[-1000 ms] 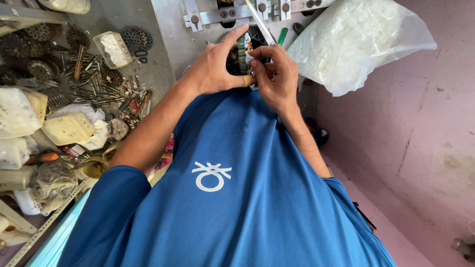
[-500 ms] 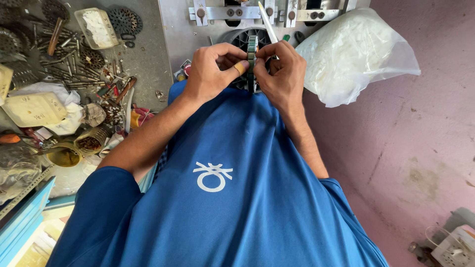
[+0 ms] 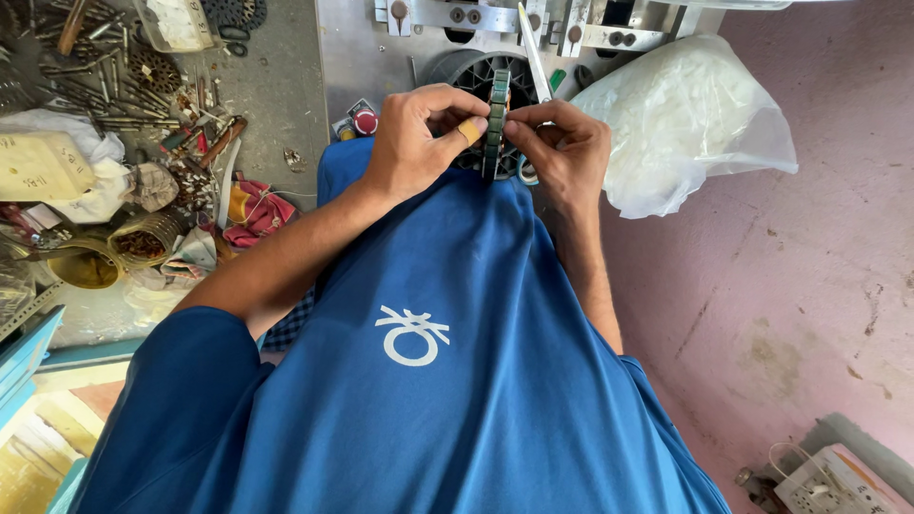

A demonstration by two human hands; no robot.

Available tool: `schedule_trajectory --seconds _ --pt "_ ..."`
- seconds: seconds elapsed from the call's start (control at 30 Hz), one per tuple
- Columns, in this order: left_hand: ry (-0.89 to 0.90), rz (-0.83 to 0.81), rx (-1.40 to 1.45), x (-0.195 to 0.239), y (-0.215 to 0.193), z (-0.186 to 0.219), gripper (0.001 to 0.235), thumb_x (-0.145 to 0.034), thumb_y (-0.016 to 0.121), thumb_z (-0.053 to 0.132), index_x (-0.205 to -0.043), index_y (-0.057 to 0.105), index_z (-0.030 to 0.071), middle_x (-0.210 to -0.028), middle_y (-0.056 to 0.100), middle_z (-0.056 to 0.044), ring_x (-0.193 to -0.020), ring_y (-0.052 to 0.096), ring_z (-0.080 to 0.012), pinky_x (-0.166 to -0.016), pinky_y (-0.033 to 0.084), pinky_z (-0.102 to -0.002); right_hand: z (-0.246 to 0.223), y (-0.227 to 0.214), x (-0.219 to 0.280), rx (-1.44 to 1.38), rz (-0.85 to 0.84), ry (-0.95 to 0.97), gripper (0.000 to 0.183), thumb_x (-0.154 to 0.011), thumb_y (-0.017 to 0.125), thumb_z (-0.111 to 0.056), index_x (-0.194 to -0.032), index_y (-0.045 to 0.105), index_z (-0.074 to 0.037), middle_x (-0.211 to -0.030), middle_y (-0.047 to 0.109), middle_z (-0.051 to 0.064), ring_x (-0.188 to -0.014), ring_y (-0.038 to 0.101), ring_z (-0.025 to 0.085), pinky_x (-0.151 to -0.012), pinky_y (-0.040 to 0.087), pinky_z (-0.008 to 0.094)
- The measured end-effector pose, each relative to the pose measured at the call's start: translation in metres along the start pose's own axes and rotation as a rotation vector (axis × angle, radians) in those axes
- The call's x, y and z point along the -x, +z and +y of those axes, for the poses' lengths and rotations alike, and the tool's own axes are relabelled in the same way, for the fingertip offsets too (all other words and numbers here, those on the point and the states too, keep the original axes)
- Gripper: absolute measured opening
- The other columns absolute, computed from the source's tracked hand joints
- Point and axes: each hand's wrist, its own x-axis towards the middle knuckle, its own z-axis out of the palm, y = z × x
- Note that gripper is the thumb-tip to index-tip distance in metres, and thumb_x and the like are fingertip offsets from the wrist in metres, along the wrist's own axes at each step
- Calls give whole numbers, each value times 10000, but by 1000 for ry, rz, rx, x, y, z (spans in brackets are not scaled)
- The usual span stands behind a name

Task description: The person assembles components of small electric motors at a workbench, using shears to cut wires and applying adhesive tape. They handle various stator components, inserting them into a specialized winding machine and placing completed parts into a container.

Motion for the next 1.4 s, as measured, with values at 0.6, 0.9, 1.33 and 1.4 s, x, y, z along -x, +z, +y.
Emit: schedule_trajectory --seconds 0.6,0.9,1.33,1.4 --pt "255 -79 -156 -5 -7 6 39 -959 710 18 -982 694 -9 -839 689 -78 -724 687 -132 -648 543 -282 -11 -2 1 226 -24 -222 97 -916 822 11 -1001 798 -29 -787 676 2 -591 473 31 -513 319 224" --pt "-60 -68 121 -17 3 9 121 -825 672 25 -916 594 38 -798 634 -25 -664 602 -54 -579 470 -216 -4 -7 3 -212 -112 82 353 -1120 688 -273 -1192 729 70 -844 649 55 -643 465 46 -572 319 224" --pt "529 -170 -340 -17 15 63 128 -835 788 101 -954 746 80 -1240 581 -48 -1143 506 -261 -1020 476 -384 -10 -2 14 -729 -181 114 819 -1045 287 -733 -1474 427 -49 -1030 590 66 -617 424 44 -418 251 160" --pt "496 -181 -304 -18 16 64 93 -833 806 77 -891 733 85 -1214 591 -39 -1134 508 -250 -993 485 -365 -6 -1 15 -666 -212 91 849 -1016 289 -754 -1525 401 -84 -1090 593 65 -634 444 49 -431 265 167"
